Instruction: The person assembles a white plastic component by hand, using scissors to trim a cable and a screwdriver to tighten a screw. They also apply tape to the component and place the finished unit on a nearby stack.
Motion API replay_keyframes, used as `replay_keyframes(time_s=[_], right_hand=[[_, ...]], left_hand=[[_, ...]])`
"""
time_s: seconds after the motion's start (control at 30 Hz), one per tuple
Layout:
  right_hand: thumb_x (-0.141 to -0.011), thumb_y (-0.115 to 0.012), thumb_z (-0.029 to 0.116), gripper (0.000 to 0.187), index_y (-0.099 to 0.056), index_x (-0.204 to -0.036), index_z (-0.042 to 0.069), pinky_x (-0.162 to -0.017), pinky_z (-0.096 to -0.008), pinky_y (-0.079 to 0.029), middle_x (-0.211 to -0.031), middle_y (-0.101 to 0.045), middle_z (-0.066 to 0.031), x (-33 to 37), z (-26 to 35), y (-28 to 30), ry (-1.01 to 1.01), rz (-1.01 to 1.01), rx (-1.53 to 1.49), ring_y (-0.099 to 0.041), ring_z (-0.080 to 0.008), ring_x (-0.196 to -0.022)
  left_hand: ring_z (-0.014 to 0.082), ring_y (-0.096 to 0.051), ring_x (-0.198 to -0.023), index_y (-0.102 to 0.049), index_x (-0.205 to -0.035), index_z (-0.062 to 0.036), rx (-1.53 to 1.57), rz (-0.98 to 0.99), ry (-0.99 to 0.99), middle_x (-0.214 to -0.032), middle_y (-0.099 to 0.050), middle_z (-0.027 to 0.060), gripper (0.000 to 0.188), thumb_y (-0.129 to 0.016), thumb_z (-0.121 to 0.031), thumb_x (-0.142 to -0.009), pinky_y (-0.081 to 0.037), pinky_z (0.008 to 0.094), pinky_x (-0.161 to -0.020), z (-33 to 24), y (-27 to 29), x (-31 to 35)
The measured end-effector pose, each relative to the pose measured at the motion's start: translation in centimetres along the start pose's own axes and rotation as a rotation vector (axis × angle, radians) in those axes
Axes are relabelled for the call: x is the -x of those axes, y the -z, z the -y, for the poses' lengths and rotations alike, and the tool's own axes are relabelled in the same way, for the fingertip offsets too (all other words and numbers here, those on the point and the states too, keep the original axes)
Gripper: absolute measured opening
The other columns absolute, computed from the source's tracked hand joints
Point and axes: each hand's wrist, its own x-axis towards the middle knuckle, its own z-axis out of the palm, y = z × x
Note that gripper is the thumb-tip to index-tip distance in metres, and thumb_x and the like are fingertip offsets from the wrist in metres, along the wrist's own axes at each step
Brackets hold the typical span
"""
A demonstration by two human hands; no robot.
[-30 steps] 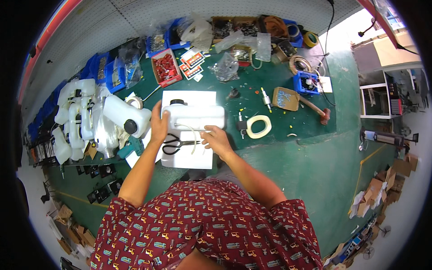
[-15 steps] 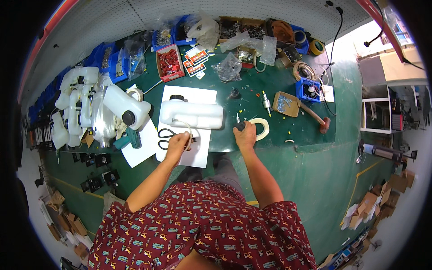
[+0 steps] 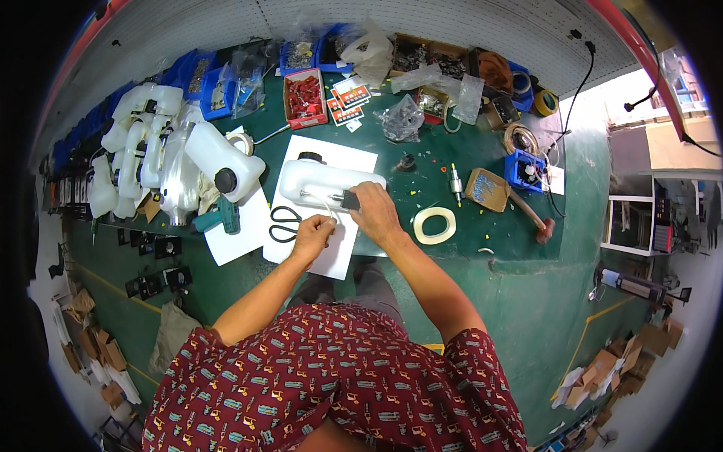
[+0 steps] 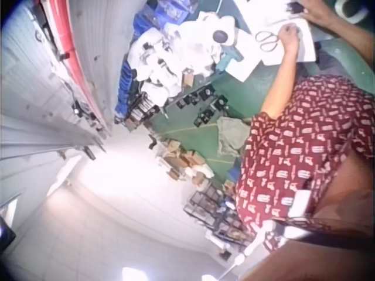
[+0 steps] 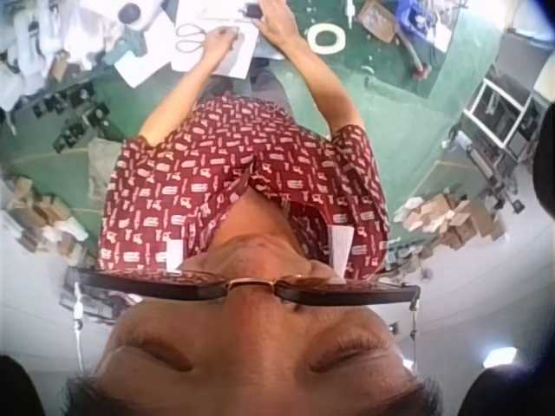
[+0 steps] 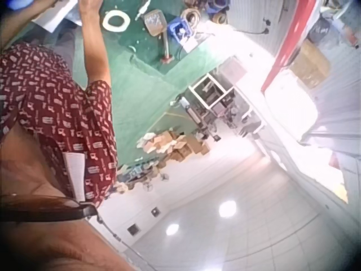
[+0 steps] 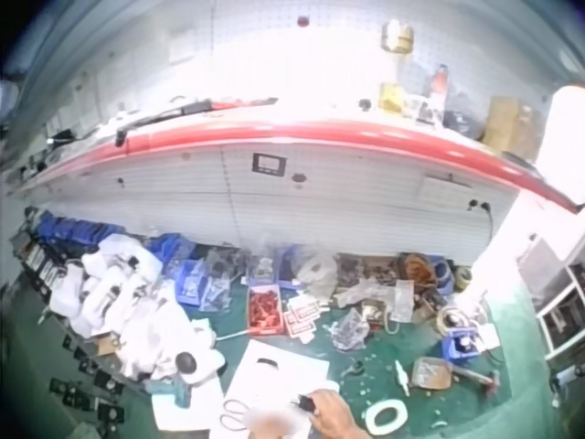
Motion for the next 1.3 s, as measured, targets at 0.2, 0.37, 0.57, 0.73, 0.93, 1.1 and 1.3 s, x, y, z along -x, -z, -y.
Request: replay_keyframes(time_s=[0.2,0.37,0.57,0.73,0.93,1.1,1.3], right_hand=[[-0.070,-0.084,0.005,0.049,-0.064,-0.115,0.006,-0.091,-0.0459,-0.047,-0.117,-0.059,-0.0128,-0.2,0.2,-0.3,0.053,-0.024,0.138,-0.056,-0.0358,-0.111],[-0.071,-0.081,0.005,0.047,-0.065,-0.116,0.006,-0.091,-0.0460,-0.045,-0.117,-0.059,-0.0138,0.2,-0.1,-0.8,0.060,-0.004,0.133,-0.055,-0.0369,-0.111],[-0.074,-0.078,0.009,0.050,-0.063,-0.122,0.006,-0.093,-0.0464,-0.044,-0.123,-0.060,-0.0149,0.2,0.8,0.5,0.066,0.091,0.127,-0.056,-0.0366,-0.114],[-0.081,-0.077,0.012,0.040,-0.065,-0.119,0.006,-0.097,-0.0460,-0.043,-0.130,-0.062,-0.0145,0.7,2.6,2.3,0.129,0.116,0.108,-0.056,-0.0341,-0.121],[-0.081,-0.078,0.013,0.026,-0.069,-0.104,0.005,-0.096,-0.0452,-0.045,-0.124,-0.067,-0.0139,1.7,0.8,-0.4,0.125,-0.021,0.171,-0.062,-0.0336,-0.115],[-0.079,-0.077,0.009,0.019,-0.068,-0.095,0.003,-0.094,-0.0463,-0.047,-0.119,-0.070,-0.0149,1.5,1.1,-0.9,0.099,-0.093,0.152,-0.064,-0.0340,-0.112],[-0.077,-0.076,0.007,0.015,-0.067,-0.088,0.002,-0.093,-0.0469,-0.048,-0.116,-0.071,-0.0158,1.4,1.1,-0.9,0.084,-0.097,0.159,-0.065,-0.0344,-0.109]], left_hand=[[0.0073,-0.049,-0.055,-0.066,-0.088,-0.0022,0.099,-0.003,0.027,-0.070,-0.059,-0.0002,0.023,-0.067,-0.020,-0.102,-0.040,0.0251,-0.051,-0.6,-1.8,-0.7],[0.0099,-0.052,-0.056,-0.063,-0.088,-0.0011,0.331,0.065,0.102,-0.071,-0.060,0.0031,0.025,-0.063,-0.019,-0.105,-0.044,0.0256,-0.050,-1.6,-3.2,-1.4],[0.0099,-0.052,-0.056,-0.062,-0.089,-0.0033,0.259,0.091,0.087,-0.071,-0.059,0.0020,0.031,-0.057,-0.027,-0.109,-0.045,0.0263,-0.050,-2.3,-3.7,-1.5],[0.0098,-0.052,-0.056,-0.063,-0.090,-0.0056,0.238,0.088,0.035,-0.071,-0.059,0.0015,0.032,-0.056,-0.030,-0.109,-0.044,0.0267,-0.051,-1.7,-3.8,-2.0],[0.0175,-0.061,-0.067,-0.068,-0.095,-0.0018,-0.075,0.053,-0.111,-0.078,-0.064,0.0063,0.023,-0.062,-0.022,-0.104,-0.051,0.0318,-0.060,-2.3,-1.9,-0.7],[0.0388,-0.065,-0.100,-0.065,-0.119,-0.0022,-0.847,-0.230,-0.609,-0.114,-0.066,0.0189,0.036,-0.068,0.002,-0.083,-0.056,0.0448,-0.085,2.7,6.5,-0.4],[0.0346,-0.065,-0.107,-0.063,-0.111,-0.0031,-1.374,-0.147,-0.368,-0.115,-0.063,0.0156,0.029,-0.072,-0.002,-0.083,-0.059,0.0456,-0.087,3.6,11.6,-1.7]])
